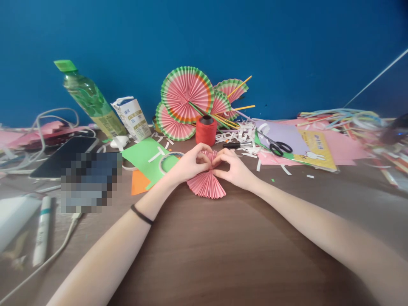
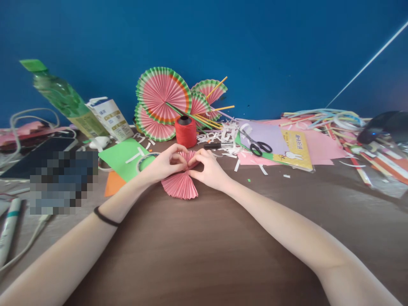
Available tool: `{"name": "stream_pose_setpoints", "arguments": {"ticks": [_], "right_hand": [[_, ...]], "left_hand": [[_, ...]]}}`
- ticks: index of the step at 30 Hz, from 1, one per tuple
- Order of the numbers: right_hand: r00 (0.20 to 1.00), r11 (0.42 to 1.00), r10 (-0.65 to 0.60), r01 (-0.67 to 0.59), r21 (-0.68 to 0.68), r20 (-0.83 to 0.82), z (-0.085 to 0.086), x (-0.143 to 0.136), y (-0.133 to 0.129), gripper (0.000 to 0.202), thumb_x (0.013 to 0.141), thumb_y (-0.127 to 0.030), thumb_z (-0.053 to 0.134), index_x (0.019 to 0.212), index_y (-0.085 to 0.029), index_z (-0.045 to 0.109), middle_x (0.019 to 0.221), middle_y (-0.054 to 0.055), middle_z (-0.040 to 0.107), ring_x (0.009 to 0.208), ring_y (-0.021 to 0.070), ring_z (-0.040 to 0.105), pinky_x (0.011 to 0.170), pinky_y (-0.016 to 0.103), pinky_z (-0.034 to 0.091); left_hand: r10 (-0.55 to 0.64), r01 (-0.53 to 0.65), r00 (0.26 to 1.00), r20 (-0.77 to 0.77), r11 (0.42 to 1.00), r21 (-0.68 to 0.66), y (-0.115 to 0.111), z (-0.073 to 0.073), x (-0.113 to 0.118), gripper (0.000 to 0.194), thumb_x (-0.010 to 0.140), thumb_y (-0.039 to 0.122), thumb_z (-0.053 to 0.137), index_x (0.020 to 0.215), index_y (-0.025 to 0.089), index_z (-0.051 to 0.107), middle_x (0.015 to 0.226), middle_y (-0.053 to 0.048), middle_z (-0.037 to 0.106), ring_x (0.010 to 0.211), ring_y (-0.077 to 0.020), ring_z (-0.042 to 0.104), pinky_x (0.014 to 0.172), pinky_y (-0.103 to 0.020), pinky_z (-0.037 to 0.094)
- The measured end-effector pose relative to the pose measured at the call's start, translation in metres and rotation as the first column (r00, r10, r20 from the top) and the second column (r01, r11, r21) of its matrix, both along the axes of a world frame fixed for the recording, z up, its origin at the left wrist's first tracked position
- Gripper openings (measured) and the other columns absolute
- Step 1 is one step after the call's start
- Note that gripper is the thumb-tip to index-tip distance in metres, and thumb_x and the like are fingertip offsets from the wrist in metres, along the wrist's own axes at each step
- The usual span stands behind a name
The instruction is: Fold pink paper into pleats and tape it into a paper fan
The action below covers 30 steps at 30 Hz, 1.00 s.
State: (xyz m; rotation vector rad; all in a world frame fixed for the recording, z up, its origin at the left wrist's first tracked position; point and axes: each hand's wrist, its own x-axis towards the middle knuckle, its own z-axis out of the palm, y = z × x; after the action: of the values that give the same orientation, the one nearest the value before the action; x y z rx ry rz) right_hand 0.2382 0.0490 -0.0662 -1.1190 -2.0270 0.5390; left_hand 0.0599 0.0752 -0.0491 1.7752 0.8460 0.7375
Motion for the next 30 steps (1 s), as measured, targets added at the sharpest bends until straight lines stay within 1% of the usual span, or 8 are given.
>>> {"name": "stream_pose_setpoints", "arguments": {"ticks": [5, 11, 17, 23, 26, 30], "right_hand": [[0.999, 1.000, -0.021, 0.022, 0.014, -0.027, -0.0027, -0.0006, 0.0007, 0.008, 0.074, -0.018, 0.063, 0.070, -0.020, 0.057, 0.079, 0.001, 0.051, 0.082, 0.0179, 0.048, 0.079, 0.037, 0.038], [0.998, 0.999, -0.032, 0.033, 0.015, -0.060, -0.0024, -0.0010, 0.0009, 0.014, 0.075, -0.016, 0.061, 0.064, -0.020, 0.054, 0.075, 0.000, 0.049, 0.078, 0.0170, 0.047, 0.076, 0.036, 0.038], [0.997, 0.999, -0.043, 0.045, 0.018, -0.063, -0.0015, -0.0021, 0.0000, 0.014, 0.074, -0.015, 0.060, 0.063, -0.019, 0.053, 0.075, 0.000, 0.047, 0.077, 0.0165, 0.048, 0.076, 0.035, 0.039], [0.995, 0.995, -0.080, 0.083, 0.059, -0.059, -0.0015, -0.0037, -0.0023, 0.013, 0.075, -0.013, 0.057, 0.065, -0.019, 0.052, 0.078, 0.001, 0.045, 0.077, 0.0157, 0.049, 0.074, 0.034, 0.041], [0.995, 0.994, -0.086, 0.089, 0.059, -0.058, -0.0009, -0.0040, -0.0025, 0.013, 0.074, -0.012, 0.056, 0.065, -0.019, 0.052, 0.078, 0.001, 0.045, 0.076, 0.0153, 0.050, 0.075, 0.034, 0.042], [0.992, 0.995, -0.084, 0.088, 0.038, -0.093, -0.0015, -0.0034, -0.0009, 0.011, 0.074, -0.013, 0.056, 0.066, -0.019, 0.053, 0.079, 0.001, 0.046, 0.076, 0.0152, 0.051, 0.074, 0.034, 0.043]], "left_hand": [[0.006, -0.006, 0.999, 0.034, 1.000, -0.005, -0.0002, -0.0019, 0.0012, 0.029, 0.070, 0.012, 0.057, 0.095, 0.020, 0.044, 0.069, 0.004, 0.062, 0.068, -0.0111, 0.062, 0.068, -0.025, 0.048], [0.066, -0.067, 0.997, 0.041, 0.997, 0.032, -0.0001, -0.0035, 0.0016, 0.028, 0.069, 0.014, 0.059, 0.092, 0.020, 0.044, 0.068, 0.003, 0.063, 0.069, -0.0124, 0.064, 0.071, -0.028, 0.050], [0.078, -0.081, 0.996, 0.051, 0.995, 0.055, -0.0016, -0.0048, 0.0032, 0.025, 0.071, 0.015, 0.059, 0.090, 0.020, 0.044, 0.069, 0.003, 0.063, 0.069, -0.0125, 0.064, 0.071, -0.028, 0.051], [0.115, -0.119, 0.992, 0.055, 0.989, 0.083, -0.0017, -0.0068, 0.0045, 0.025, 0.070, 0.016, 0.059, 0.087, 0.021, 0.041, 0.070, 0.003, 0.063, 0.068, -0.0129, 0.065, 0.071, -0.028, 0.050], [0.133, -0.135, 0.991, 0.023, 0.983, 0.127, -0.0019, -0.0079, 0.0044, 0.024, 0.071, 0.015, 0.058, 0.088, 0.021, 0.042, 0.072, 0.003, 0.063, 0.070, -0.0134, 0.064, 0.074, -0.030, 0.050], [0.172, -0.158, 0.984, -0.040, 0.958, 0.241, -0.0036, -0.0072, 0.0049, 0.024, 0.071, 0.012, 0.055, 0.088, 0.022, 0.042, 0.073, 0.003, 0.064, 0.072, -0.0134, 0.063, 0.075, -0.030, 0.049]]}}
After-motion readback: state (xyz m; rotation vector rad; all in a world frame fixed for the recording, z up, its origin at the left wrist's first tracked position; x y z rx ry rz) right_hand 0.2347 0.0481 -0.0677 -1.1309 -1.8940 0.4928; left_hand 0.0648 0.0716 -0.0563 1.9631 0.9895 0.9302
